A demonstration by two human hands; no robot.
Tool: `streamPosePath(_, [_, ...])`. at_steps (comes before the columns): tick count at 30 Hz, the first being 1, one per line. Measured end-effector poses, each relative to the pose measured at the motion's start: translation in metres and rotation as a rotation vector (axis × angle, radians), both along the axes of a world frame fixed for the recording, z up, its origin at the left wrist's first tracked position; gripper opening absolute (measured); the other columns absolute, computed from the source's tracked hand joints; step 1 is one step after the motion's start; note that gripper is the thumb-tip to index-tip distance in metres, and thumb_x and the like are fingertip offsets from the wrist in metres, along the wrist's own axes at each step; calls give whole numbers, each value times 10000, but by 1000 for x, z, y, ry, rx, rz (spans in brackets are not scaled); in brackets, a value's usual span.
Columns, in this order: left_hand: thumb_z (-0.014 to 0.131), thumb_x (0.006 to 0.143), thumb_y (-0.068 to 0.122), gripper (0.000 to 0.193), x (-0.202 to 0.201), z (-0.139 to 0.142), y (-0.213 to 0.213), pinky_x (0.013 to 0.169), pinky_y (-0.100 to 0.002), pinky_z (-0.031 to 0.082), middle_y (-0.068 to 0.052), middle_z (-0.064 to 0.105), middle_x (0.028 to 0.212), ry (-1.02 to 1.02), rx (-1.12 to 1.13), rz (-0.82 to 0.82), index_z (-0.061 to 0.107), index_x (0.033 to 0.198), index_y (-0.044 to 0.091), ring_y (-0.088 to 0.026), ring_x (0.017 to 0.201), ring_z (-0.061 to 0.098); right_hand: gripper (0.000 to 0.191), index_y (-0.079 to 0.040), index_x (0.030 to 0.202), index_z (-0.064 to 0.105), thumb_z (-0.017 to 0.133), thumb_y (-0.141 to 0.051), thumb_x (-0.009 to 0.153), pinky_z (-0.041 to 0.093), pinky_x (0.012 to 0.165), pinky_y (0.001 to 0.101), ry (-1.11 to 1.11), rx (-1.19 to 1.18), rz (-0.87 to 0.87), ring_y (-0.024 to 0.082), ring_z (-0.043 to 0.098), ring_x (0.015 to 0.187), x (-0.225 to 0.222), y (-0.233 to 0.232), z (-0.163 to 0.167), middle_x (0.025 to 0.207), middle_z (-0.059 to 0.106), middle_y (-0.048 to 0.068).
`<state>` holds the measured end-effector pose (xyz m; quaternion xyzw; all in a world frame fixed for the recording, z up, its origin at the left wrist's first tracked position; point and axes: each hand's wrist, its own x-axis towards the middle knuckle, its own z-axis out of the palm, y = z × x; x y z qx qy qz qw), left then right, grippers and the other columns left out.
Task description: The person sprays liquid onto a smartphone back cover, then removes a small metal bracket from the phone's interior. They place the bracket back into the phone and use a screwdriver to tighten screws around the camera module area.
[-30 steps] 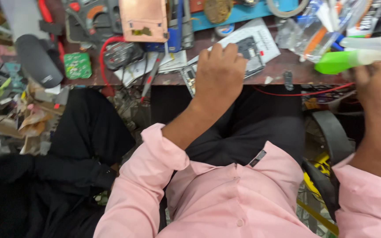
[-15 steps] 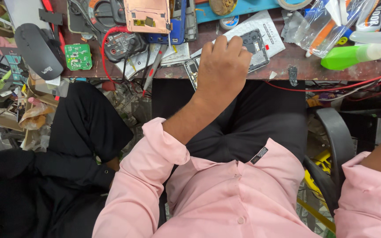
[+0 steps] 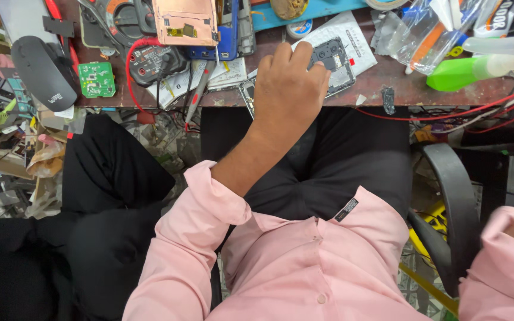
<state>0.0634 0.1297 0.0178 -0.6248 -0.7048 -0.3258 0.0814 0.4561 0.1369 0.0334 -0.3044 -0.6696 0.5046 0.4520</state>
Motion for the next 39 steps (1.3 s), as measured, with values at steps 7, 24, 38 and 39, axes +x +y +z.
streamPosePath(7, [806, 827, 245, 195, -1, 3, 6, 772, -437, 451, -72, 596, 933, -30, -52, 17, 709, 774, 84, -282, 936, 569, 286, -80, 1346, 409, 585, 56, 1165, 611, 741, 320, 65, -10, 118, 261, 717, 887, -46, 8, 30, 1126, 682, 227])
streamPosePath(24, [670, 904, 133, 17, -81, 20, 39, 588, -391, 513, -56, 607, 833, 292, 69, 440, 671, 887, 134, -268, 750, 654, 369, -68, 1256, 391, 611, 84, 1002, 598, 626, 275, -18, 333, 334, 200, 698, 784, -191, 62, -39, 1101, 676, 257])
streamPosePath(38, [692, 847, 181, 67, -81, 6, 78, 486, -353, 513, -38, 662, 740, 434, -245, 556, 704, 792, 145, -220, 728, 695, 314, -20, 1171, 480, 617, 120, 925, 604, 652, 295, -40, 382, 455, 207, 727, 767, -195, 73, -29, 1034, 707, 232])
streamPosePath(39, [692, 835, 173, 53, -81, 6, 80, 484, -354, 511, -37, 664, 740, 437, -259, 560, 704, 791, 147, -220, 730, 697, 318, -16, 1173, 480, 615, 120, 919, 603, 652, 295, -40, 385, 450, 215, 730, 777, -195, 74, -30, 1032, 706, 232])
